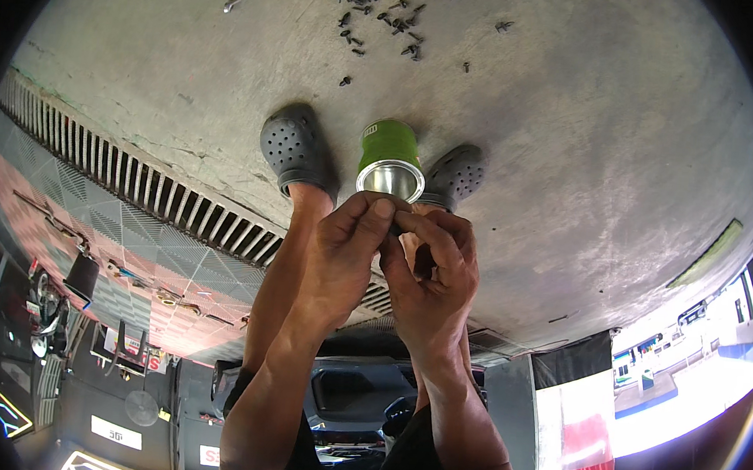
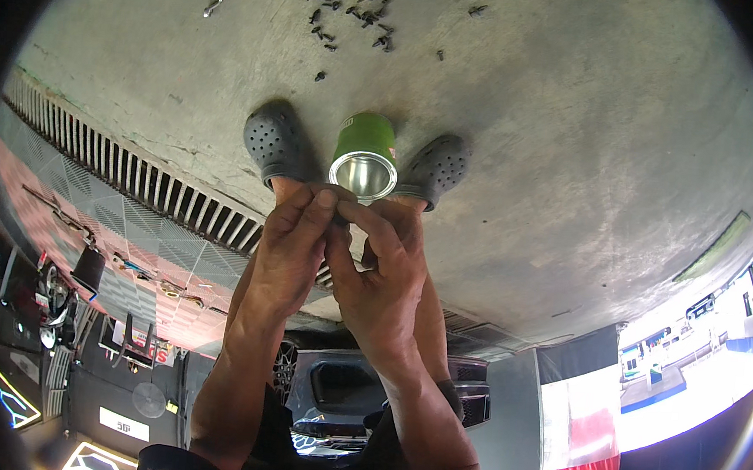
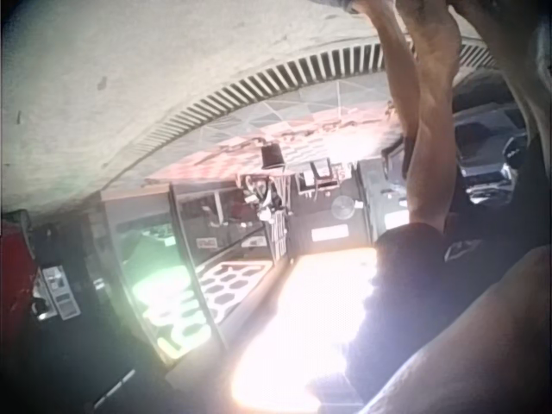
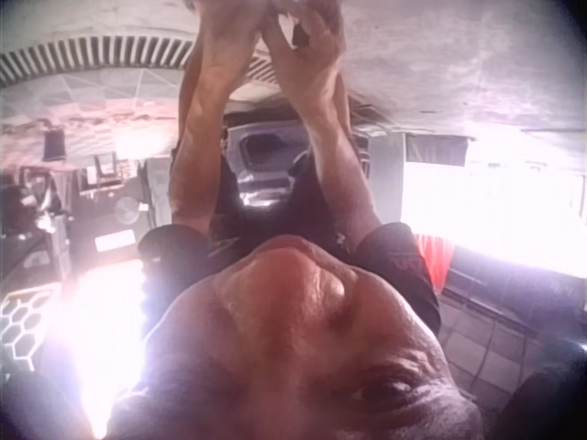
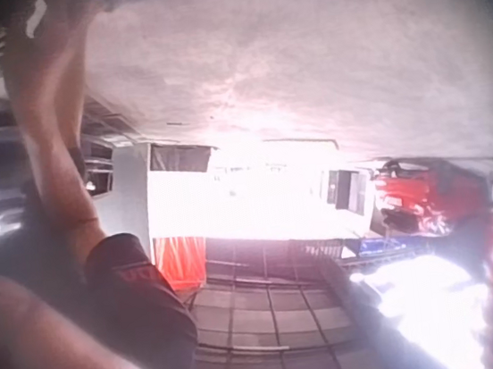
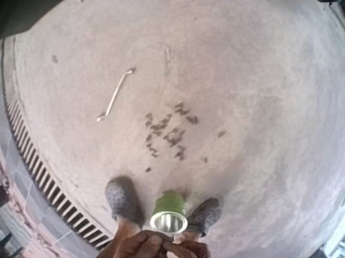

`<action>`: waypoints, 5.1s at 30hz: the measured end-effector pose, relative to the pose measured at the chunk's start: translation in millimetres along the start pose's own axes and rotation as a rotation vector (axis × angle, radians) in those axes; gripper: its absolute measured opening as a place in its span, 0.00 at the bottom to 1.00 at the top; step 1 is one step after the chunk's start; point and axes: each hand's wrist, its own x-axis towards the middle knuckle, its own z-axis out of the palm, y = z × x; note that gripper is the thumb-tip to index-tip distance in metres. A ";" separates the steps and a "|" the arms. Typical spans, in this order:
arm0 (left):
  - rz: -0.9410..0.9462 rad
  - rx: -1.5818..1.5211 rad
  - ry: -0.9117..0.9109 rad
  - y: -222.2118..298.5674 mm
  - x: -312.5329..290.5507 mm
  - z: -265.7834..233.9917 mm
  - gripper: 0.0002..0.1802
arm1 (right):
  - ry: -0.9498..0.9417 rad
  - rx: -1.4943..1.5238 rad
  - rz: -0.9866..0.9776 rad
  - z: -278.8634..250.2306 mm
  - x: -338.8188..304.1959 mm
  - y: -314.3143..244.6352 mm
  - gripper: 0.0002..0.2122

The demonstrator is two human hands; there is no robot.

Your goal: The person installs plastic fasteners into the wheel arch liner of a dark-colored car. They pick up clips from the floor, insert them into holes in the liner, and press them into place. The person also gathers loose clips into a small metal can.

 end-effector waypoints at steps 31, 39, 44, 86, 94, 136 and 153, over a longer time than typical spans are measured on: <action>-0.028 -0.218 0.005 16.5 6.5 -10.0 0.16 | -0.070 -0.200 -0.015 18.3 205.9 73.8 0.26; -0.022 -0.230 -0.035 17.5 4.2 -12.9 0.15 | -0.097 -0.316 -0.006 55.4 282.4 92.9 0.34; -0.012 -0.228 -0.020 21.4 2.4 -10.6 0.15 | -0.106 -0.432 -0.038 63.0 297.1 105.3 0.34; 0.026 -0.121 0.008 22.4 2.9 -17.0 0.15 | -0.259 1.227 0.399 9.9 219.4 112.0 0.11; 0.010 -0.090 0.013 19.5 1.7 -14.4 0.16 | -0.211 1.211 0.383 10.9 230.0 122.3 0.12; 0.266 -0.100 0.120 3.3 21.9 -33.4 0.12 | -0.404 0.238 -0.315 20.8 92.6 4.9 0.11; 0.110 -0.091 0.075 18.1 15.6 -16.7 0.17 | -0.006 0.100 0.058 38.6 303.7 153.0 0.19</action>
